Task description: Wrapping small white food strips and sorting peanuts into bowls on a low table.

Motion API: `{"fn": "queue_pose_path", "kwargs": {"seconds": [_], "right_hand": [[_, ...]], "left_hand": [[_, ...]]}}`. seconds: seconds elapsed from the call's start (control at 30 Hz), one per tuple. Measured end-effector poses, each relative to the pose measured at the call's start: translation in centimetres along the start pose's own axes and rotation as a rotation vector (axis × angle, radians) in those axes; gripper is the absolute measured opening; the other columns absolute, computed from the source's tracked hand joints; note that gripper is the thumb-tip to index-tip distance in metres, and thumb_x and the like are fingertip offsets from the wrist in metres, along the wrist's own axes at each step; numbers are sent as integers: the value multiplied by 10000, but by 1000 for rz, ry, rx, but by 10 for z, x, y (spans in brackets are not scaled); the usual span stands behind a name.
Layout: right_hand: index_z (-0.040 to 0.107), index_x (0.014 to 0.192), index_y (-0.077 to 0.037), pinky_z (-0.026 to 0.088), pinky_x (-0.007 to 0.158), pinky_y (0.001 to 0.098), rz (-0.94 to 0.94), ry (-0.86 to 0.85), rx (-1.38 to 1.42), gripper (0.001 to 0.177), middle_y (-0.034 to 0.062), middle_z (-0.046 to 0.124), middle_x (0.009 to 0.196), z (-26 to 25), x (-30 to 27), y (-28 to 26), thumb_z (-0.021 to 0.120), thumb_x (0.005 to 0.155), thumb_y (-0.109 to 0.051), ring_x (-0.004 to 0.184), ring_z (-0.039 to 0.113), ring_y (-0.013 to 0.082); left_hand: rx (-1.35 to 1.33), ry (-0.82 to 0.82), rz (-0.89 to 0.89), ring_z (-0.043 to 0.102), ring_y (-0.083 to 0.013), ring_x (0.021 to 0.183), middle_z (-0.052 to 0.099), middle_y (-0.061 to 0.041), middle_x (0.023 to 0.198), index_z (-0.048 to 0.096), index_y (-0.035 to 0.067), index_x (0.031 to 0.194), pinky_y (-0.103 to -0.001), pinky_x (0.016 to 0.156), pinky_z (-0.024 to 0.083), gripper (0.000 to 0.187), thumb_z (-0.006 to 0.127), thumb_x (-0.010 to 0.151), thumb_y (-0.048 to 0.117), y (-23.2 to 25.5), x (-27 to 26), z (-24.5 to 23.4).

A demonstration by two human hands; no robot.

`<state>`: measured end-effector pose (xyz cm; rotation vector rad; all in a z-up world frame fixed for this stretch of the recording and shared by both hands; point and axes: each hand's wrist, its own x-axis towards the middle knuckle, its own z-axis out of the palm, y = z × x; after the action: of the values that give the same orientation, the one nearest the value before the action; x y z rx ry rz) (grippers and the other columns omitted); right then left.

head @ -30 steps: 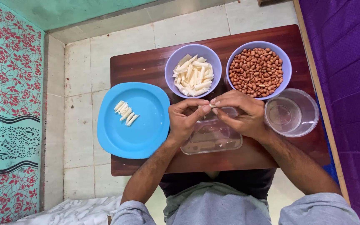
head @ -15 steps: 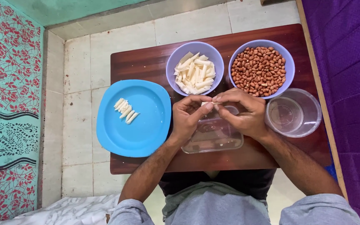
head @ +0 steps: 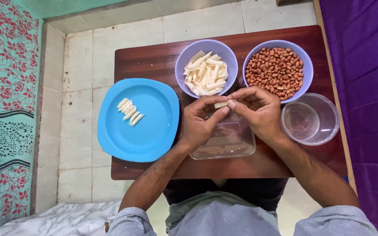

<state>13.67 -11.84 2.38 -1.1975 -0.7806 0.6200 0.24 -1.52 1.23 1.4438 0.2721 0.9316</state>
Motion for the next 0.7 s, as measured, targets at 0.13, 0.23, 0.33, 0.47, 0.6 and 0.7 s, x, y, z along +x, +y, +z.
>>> {"fn": "queue_pose_path", "kwargs": {"seconds": [0.13,0.23,0.33,0.47,0.6,0.7], "right_hand": [[712,1050,57,595,644,242,21,22,-38,190,144,729,851,0,0,4,804,899,-13,739,681,116],[706,1057,67,614,703,268,17,34,-43,194,157,731,876,-1,1,8,800,904,-6,764,698,134],[702,1053,79,625,724,289,26,38,-48,193,169,735,895,-1,-1,7,793,912,-16,786,707,144],[727,1077,61,613,760,301,-60,-52,-83,153,186,737,1012,3,-2,-1,737,941,-8,894,700,168],[754,1085,77,620,811,326,-231,-113,-184,191,241,730,1134,4,-2,-1,748,895,81,1024,731,260],[775,1067,68,633,779,326,-356,-104,-326,205,248,740,1097,7,-1,-9,777,866,111,987,750,289]], "left_hand": [[160,28,134,770,-221,907,761,-110,932,791,29,1061,-328,784,621,199,837,868,33,9,4,-1],[321,49,252,774,-238,893,770,-74,935,799,70,1035,-345,798,622,177,838,867,33,10,6,2],[384,74,323,776,-220,885,773,-53,939,804,85,1028,-325,804,624,169,841,869,42,8,3,5],[297,89,227,770,-233,852,765,-103,891,803,61,1030,-340,758,617,157,830,878,38,6,3,1],[55,111,41,689,-94,859,754,-93,872,788,24,1066,-307,765,601,152,805,918,54,3,2,-1],[-35,105,-48,673,-73,814,739,-74,812,781,8,1102,-264,745,598,191,800,919,60,-4,-2,-2]]}}
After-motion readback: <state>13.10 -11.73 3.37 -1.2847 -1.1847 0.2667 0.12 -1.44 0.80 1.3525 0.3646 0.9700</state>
